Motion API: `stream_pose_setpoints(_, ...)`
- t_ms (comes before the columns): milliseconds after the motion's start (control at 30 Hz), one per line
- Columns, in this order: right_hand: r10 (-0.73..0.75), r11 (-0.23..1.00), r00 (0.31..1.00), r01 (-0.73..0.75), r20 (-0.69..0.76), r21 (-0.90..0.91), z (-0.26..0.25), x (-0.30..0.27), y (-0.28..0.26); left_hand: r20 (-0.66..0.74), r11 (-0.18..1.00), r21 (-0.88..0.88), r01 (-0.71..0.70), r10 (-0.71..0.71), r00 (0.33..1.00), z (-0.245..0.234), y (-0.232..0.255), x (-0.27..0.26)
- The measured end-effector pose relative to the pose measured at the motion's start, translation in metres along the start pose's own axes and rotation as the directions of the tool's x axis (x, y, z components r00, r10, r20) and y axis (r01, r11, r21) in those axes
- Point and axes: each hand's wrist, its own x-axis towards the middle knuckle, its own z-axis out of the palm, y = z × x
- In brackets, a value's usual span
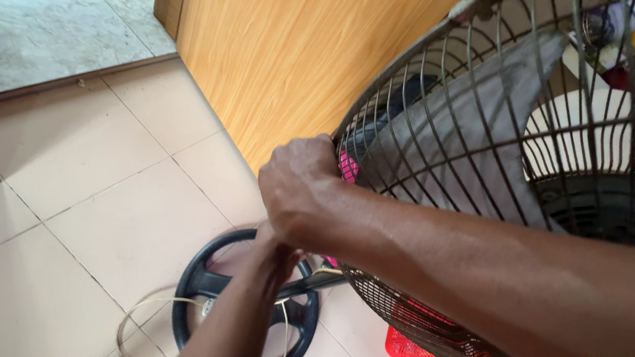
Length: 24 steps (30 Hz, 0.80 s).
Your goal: The person reassembles a standing electric fan by securing the fan blades to the motor hub with a screwdriver, then attaching and tightening the front wire cage. The person plugs the fan into a wall socket to complete the setup.
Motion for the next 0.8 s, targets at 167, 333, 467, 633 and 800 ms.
stream_pose_setpoints(167,0.026,0.999,0.988,-0.022,-0.154,0.031,0.011,0.005,0.001,-0.147,0.938,-0.346,-0.037,-0.015,0.989,0.009,-0.063,-0.002)
stream_pose_setpoints(333,0.087,0.994,0.972,-0.068,-0.219,0.09,0.02,0.019,0.001,-0.101,0.809,-0.587,-0.023,-0.046,0.994,0.015,-0.119,0.014)
stream_pose_setpoints(467,0.134,0.986,0.952,-0.1,-0.274,0.133,0.024,0.023,0.0,-0.121,0.761,-0.63,-0.154,0.1,0.988,0.013,-0.117,0.023)
stream_pose_setpoints(633,0.111,0.991,0.946,-0.082,-0.305,0.105,0.024,0.019,-0.002,-0.122,0.847,-0.52,-0.108,0.052,0.991,0.019,-0.088,-0.002)
stream_pose_setpoints(800,0.078,0.993,0.959,-0.051,-0.272,0.104,0.02,0.017,0.0,-0.161,0.931,-0.364,0.0,-0.063,0.985,0.016,-0.089,-0.003)
